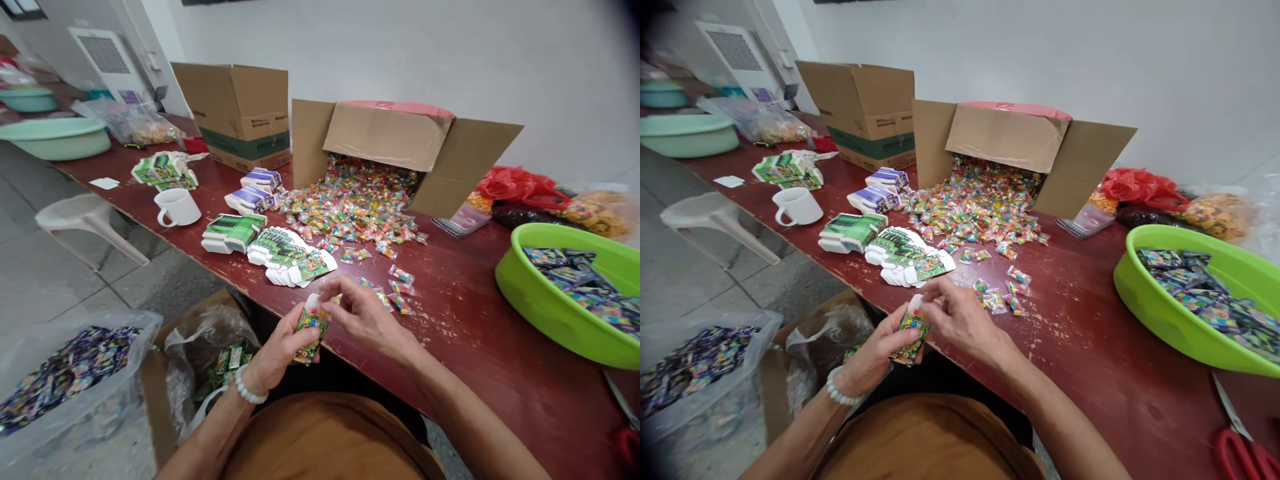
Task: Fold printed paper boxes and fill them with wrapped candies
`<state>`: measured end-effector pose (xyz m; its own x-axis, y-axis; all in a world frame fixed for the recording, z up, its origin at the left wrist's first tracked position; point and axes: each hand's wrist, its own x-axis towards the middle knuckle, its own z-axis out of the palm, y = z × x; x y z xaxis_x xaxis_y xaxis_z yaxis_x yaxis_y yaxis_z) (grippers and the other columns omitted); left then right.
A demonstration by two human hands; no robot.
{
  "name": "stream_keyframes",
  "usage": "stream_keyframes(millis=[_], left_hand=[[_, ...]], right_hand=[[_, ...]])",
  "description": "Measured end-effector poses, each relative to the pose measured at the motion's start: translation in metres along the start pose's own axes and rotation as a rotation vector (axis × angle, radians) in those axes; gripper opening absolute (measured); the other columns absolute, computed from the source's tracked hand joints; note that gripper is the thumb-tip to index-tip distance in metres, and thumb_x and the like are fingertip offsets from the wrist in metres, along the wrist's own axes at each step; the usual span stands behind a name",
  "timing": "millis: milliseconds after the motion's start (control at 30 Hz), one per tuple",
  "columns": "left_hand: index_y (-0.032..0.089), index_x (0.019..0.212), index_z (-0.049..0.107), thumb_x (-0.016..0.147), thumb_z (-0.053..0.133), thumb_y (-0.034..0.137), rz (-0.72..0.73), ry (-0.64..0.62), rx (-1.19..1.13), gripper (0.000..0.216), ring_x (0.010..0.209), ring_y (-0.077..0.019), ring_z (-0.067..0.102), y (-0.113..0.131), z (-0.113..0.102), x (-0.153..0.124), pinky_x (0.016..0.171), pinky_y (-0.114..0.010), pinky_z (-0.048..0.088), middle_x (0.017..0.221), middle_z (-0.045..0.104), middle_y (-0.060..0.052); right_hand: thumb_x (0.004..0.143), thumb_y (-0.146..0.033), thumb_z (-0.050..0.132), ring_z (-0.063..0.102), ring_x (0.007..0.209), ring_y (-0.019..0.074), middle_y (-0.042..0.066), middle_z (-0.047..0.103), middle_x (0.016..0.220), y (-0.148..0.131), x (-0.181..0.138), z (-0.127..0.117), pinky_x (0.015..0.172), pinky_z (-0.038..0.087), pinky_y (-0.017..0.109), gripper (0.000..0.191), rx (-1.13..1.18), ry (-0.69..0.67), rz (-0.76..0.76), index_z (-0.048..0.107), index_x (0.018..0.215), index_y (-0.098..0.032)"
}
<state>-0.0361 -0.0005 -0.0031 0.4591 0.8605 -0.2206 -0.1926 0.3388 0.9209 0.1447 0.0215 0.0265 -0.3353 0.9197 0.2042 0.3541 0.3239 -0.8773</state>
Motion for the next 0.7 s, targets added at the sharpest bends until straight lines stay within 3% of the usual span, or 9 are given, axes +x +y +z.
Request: stream_keyframes(millis=[100, 200, 300, 400, 467, 567, 700], left_hand=[[0.015, 0.1, 0.065, 0.085, 0.058, 0.048, -0.044, 0.123, -0.152, 0.037, 0.055, -0.0138, 0.058, -0.002, 0.001, 0.002, 0.053, -0.025, 0.049, 0.076, 0.066, -0.005], [0.012, 0.096, 0.068, 0.085, 0.053, 0.057, -0.078, 0.174, -0.234, 0.049, 0.053, -0.0157, 0.06, -0.004, 0.002, 0.004, 0.051, -0.027, 0.049, 0.072, 0.069, -0.008], [0.011, 0.098, 0.069, 0.084, 0.057, 0.052, -0.053, 0.176, -0.23, 0.045, 0.051, -0.0157, 0.06, -0.006, 0.005, 0.005, 0.049, -0.027, 0.049, 0.072, 0.071, -0.008], [0.012, 0.102, 0.068, 0.081, 0.064, 0.044, -0.008, 0.209, -0.244, 0.038, 0.054, -0.0167, 0.062, -0.011, 0.009, 0.006, 0.047, -0.027, 0.05, 0.074, 0.07, -0.005], [0.013, 0.102, 0.067, 0.081, 0.065, 0.041, -0.008, 0.235, -0.282, 0.035, 0.054, -0.0162, 0.062, -0.013, 0.012, 0.006, 0.045, -0.026, 0.051, 0.071, 0.068, -0.003], [0.015, 0.095, 0.066, 0.084, 0.062, 0.041, -0.101, 0.194, -0.403, 0.028, 0.049, -0.0143, 0.059, -0.01, 0.013, 0.007, 0.044, -0.026, 0.051, 0.067, 0.066, -0.001], [0.015, 0.106, 0.064, 0.091, 0.05, 0.05, -0.179, 0.075, -0.542, 0.04, 0.047, -0.0152, 0.061, 0.0, 0.015, 0.008, 0.043, -0.028, 0.052, 0.072, 0.069, -0.005]], right_hand=[[0.088, -0.032, 0.058, 0.053, 0.062, 0.0106, 0.0, 0.064, 0.082, 0.004, 0.002, -0.002, 0.055, 0.041, 0.022, 0.014, 0.185, 0.114, 0.133, 0.061, 0.095, -0.02], [0.083, -0.038, 0.066, 0.053, 0.062, 0.0105, 0.0, 0.063, 0.086, 0.009, -0.001, 0.0, 0.055, 0.043, 0.022, 0.023, 0.332, 0.091, 0.216, 0.06, 0.097, -0.021], [0.078, -0.041, 0.072, 0.058, 0.072, 0.0129, 0.001, 0.063, 0.092, 0.014, -0.006, 0.011, 0.063, 0.048, 0.024, 0.031, 0.48, 0.041, 0.218, 0.06, 0.099, -0.022], [0.081, -0.043, 0.069, 0.058, 0.067, 0.0131, 0.0, 0.063, 0.086, 0.018, -0.012, 0.025, 0.059, 0.048, 0.024, 0.033, 0.532, -0.004, 0.229, 0.058, 0.106, -0.023], [0.085, -0.042, 0.065, 0.056, 0.066, 0.0131, 0.001, 0.062, 0.082, 0.019, -0.013, 0.031, 0.057, 0.046, 0.024, 0.025, 0.427, 0.045, 0.175, 0.062, 0.1, -0.022], [0.089, -0.035, 0.061, 0.058, 0.068, 0.0143, 0.002, 0.064, 0.077, 0.019, -0.013, 0.03, 0.061, 0.045, 0.026, 0.017, 0.155, 0.181, -0.032, 0.068, 0.087, -0.02], [0.093, -0.028, 0.055, 0.064, 0.077, 0.0163, 0.005, 0.071, 0.084, 0.013, -0.011, 0.02, 0.073, 0.048, 0.029, 0.018, 0.053, 0.092, -0.2, 0.07, 0.087, -0.021]])
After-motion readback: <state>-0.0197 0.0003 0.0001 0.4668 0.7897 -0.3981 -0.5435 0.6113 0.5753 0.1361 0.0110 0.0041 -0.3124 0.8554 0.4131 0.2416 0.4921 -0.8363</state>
